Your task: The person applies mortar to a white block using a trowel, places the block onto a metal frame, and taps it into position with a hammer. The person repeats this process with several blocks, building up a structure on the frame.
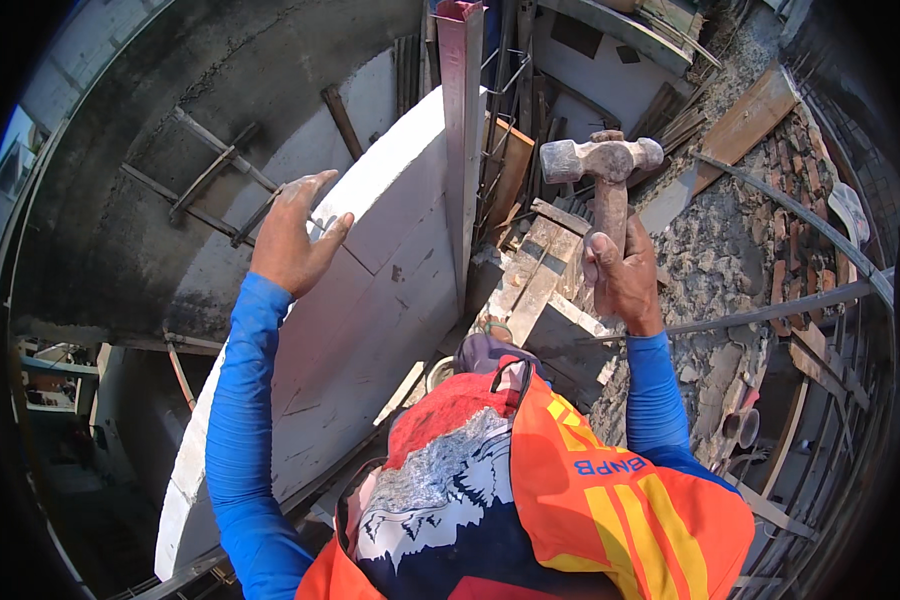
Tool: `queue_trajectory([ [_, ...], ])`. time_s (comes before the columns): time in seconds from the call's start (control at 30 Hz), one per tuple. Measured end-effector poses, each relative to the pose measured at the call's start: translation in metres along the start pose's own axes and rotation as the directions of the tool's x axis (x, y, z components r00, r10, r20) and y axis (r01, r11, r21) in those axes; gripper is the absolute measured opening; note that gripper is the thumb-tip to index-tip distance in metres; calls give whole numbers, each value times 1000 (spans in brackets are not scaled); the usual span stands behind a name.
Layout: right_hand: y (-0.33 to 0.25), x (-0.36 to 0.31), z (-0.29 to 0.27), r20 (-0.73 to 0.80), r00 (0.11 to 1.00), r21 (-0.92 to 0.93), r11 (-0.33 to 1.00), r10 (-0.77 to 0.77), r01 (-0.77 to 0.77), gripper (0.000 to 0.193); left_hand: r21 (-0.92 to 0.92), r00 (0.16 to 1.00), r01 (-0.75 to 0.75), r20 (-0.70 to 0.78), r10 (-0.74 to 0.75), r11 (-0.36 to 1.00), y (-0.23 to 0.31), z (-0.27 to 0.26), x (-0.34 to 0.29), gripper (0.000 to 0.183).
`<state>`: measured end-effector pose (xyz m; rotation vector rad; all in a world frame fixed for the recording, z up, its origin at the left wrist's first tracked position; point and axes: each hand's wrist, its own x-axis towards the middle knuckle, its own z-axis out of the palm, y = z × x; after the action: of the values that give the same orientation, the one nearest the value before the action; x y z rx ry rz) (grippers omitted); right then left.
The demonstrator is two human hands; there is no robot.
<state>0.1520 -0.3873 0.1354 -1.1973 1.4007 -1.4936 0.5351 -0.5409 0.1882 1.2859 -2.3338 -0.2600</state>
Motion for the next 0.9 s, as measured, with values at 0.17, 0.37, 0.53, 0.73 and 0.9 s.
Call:
queue_trajectory([
  [0.17, 50, 118, -32, -184, 983, 124, 991, -23, 46, 37, 157, 972, 65, 214, -98, 985, -10, 54, 102, 87],
  [0.37, 129, 239, -76, 126, 927, 263, 889, 354, -375, 25, 196, 747, 322, 548, -375, 926, 0, 86, 152, 101],
  [0.53, 167, 313, -47, 338, 890, 397, 811, 306, -430, 40, 290, 728, 238, 579, -368, 927, -8, 96, 142, 112],
  [0.73, 225, 300, -31, 124, 969, -224, 958, 212, -181, 58, 172, 754, 335, 540, -373, 926, -15, 99, 141, 105],
  [0.9, 232, 338, -33, 424, 866, -175, 962, 265, -209, 49, 335, 840, -267, 541, 48, 904, -30, 105, 141, 97],
])
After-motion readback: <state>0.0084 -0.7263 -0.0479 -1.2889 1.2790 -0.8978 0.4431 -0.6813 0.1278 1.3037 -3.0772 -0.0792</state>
